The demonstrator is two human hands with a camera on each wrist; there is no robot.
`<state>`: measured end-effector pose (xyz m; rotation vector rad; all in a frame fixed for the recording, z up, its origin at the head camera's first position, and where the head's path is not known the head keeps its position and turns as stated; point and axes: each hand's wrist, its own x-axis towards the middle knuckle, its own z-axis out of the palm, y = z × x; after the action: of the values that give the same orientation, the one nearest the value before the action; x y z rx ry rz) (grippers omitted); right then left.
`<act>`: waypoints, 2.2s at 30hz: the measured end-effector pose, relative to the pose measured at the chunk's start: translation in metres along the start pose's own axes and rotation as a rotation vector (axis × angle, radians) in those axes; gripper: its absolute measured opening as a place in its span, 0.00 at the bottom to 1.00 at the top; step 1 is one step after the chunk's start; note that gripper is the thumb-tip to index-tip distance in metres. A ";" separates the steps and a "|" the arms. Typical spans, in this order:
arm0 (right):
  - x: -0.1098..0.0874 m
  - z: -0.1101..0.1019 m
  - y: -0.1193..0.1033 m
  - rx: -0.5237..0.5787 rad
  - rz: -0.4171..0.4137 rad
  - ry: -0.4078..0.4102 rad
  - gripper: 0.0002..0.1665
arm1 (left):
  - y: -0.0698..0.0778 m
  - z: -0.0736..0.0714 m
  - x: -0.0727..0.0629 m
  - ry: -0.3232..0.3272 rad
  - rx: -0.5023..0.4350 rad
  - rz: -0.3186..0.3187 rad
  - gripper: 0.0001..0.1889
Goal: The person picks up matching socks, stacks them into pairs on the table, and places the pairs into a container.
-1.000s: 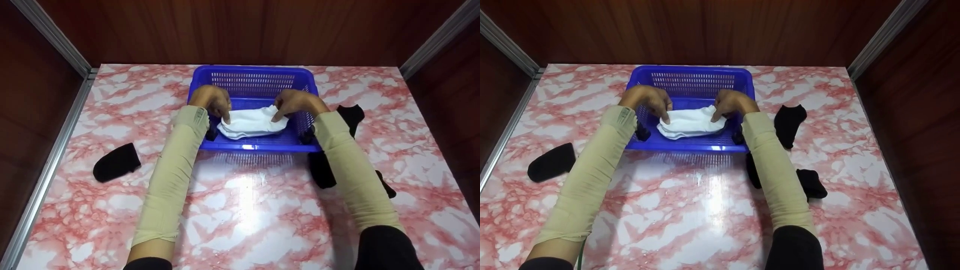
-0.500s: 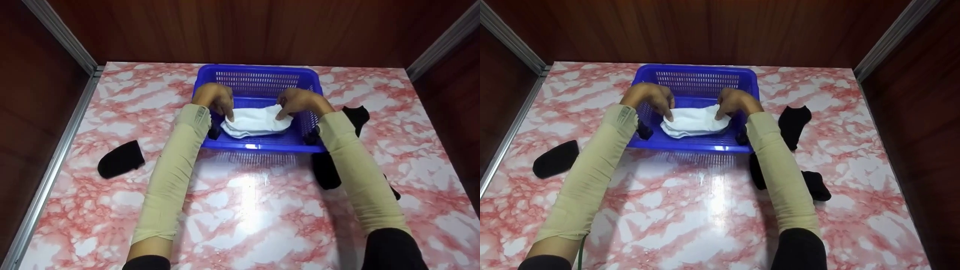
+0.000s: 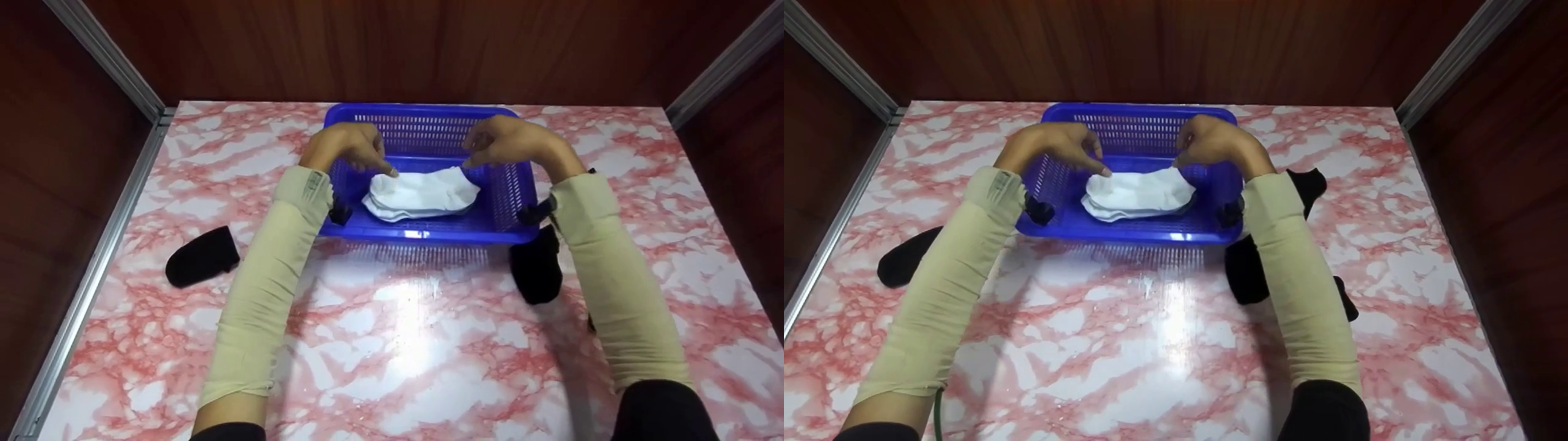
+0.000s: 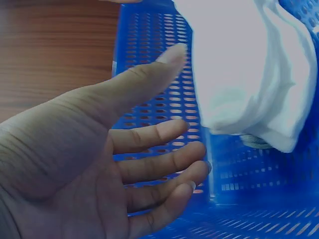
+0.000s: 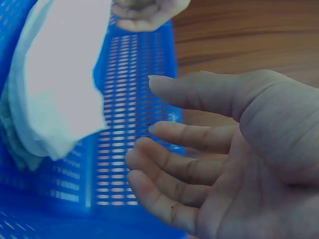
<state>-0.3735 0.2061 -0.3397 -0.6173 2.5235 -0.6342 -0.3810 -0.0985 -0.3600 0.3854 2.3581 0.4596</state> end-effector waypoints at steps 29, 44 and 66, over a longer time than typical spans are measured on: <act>-0.070 0.034 0.035 0.017 -0.022 0.505 0.32 | -0.066 0.039 -0.099 0.717 -0.106 0.189 0.26; -0.034 0.073 0.059 0.103 0.010 0.658 0.39 | -0.135 0.101 -0.146 0.721 -0.132 0.071 0.19; -0.036 0.076 0.056 0.250 0.025 0.668 0.38 | -0.187 0.168 -0.177 0.617 -0.103 -0.309 0.43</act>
<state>-0.3222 0.2450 -0.4174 -0.3097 2.9603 -1.2975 -0.1674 -0.2980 -0.4539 -0.2063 2.8995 0.6101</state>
